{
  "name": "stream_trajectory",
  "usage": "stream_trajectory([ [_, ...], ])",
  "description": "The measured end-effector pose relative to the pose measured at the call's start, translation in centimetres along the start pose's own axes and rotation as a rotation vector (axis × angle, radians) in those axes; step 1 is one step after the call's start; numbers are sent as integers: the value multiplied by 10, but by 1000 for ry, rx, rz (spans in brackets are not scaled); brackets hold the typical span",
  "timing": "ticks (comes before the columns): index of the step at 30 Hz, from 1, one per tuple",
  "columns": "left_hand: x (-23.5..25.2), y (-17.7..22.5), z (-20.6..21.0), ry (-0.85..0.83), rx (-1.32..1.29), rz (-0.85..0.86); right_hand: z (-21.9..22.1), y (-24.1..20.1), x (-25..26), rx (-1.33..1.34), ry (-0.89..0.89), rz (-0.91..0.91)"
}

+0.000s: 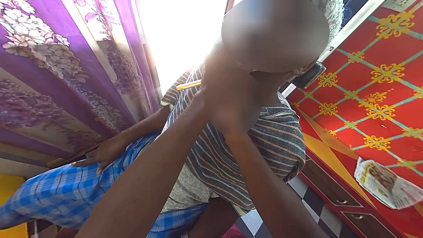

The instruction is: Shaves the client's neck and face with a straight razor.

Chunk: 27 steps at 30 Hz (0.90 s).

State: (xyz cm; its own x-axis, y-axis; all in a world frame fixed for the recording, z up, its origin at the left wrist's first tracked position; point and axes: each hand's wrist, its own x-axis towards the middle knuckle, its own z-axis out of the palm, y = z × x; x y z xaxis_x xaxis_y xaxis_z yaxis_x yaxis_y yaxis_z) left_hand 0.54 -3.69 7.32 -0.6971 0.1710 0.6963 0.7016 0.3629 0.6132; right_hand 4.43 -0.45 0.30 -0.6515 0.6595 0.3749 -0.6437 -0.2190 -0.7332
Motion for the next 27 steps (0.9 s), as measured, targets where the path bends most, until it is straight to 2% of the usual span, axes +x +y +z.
stream_trajectory([
  [4,1,-1,0,6,-9,24,1,0,0,53,46,89],
  [9,1,-2,0,8,-48,40,2,-7,-3,82,230,287],
  [11,-1,-6,3,-8,-74,43,-1,-7,-9,29,229,249],
  [14,-2,-12,10,-82,-130,56,-11,-5,-16,-64,131,84],
  [17,-3,-12,15,-119,-133,57,-12,-2,-11,-79,162,91],
  [22,-3,-9,12,-33,-70,79,-7,2,1,-27,87,37],
  [27,-4,-12,12,17,-82,106,-5,2,1,25,131,138],
])
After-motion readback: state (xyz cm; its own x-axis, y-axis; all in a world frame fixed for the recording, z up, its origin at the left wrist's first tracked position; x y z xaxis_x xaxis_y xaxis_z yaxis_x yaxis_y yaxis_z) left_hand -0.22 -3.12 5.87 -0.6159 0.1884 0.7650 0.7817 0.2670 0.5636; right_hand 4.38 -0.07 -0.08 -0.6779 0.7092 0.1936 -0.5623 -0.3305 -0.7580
